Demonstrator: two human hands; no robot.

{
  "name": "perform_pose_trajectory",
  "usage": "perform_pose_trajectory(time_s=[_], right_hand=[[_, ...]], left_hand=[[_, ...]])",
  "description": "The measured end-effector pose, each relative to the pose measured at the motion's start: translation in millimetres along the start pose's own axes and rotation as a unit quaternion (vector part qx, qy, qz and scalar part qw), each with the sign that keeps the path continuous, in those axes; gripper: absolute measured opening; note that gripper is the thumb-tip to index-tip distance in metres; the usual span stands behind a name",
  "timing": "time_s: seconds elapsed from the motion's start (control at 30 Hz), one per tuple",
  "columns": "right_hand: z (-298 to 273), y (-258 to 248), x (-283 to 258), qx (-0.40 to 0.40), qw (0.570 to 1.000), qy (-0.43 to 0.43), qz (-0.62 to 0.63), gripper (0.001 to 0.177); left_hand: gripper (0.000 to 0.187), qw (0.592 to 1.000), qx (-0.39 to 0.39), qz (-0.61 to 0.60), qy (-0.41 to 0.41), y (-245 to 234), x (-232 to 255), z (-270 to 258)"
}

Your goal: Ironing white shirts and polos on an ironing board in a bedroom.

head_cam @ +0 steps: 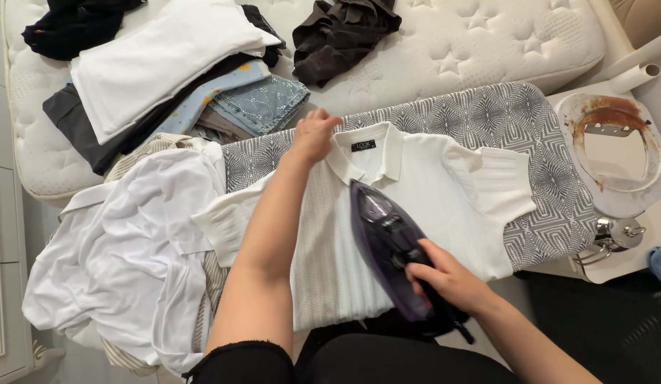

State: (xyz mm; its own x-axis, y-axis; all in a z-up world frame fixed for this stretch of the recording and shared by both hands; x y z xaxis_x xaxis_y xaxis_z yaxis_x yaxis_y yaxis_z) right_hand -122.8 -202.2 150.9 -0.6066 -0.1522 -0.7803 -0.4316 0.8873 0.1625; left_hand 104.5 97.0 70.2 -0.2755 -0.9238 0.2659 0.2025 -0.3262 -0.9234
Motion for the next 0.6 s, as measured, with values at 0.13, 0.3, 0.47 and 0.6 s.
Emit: perform_pose_trajectory(time_s=[0.13, 0.3, 0.47, 0.6], right_hand=[[37, 43, -27, 0.013, 1.000, -0.015, -0.022, 0.023], [90, 43, -29, 0.053, 0.998, -0.007, 0.026, 0.021], [80, 31, -14, 0.059, 0.998, 0.014, 0.007, 0.021], [84, 44, -29, 0.070, 0.997, 0.018, 0.033, 0.019]], left_hand=[[0.036, 0.961, -0.171, -0.161, -0.148, 53, -57, -11], [0.026, 0.959, -0.201, -0.141, -0.143, 64, -56, -17], [0.026, 0.962, -0.195, -0.117, -0.152, 75, -61, -14], [0.024, 0.957, -0.200, -0.099, -0.184, 73, -55, -15]])
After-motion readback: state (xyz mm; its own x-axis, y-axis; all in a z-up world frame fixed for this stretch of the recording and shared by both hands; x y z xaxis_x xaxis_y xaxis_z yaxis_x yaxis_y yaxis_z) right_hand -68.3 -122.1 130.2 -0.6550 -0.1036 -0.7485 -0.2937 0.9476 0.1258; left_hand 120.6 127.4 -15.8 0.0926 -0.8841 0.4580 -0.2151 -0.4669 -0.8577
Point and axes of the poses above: each hand's wrist, its own z-axis towards the middle knuckle, its own y-axis out of the palm, x = y × z, the point moved 3 cm from there along z, towards the middle knuckle, and after that the axes turned 11 degrees about z, right-handed, at the moved point
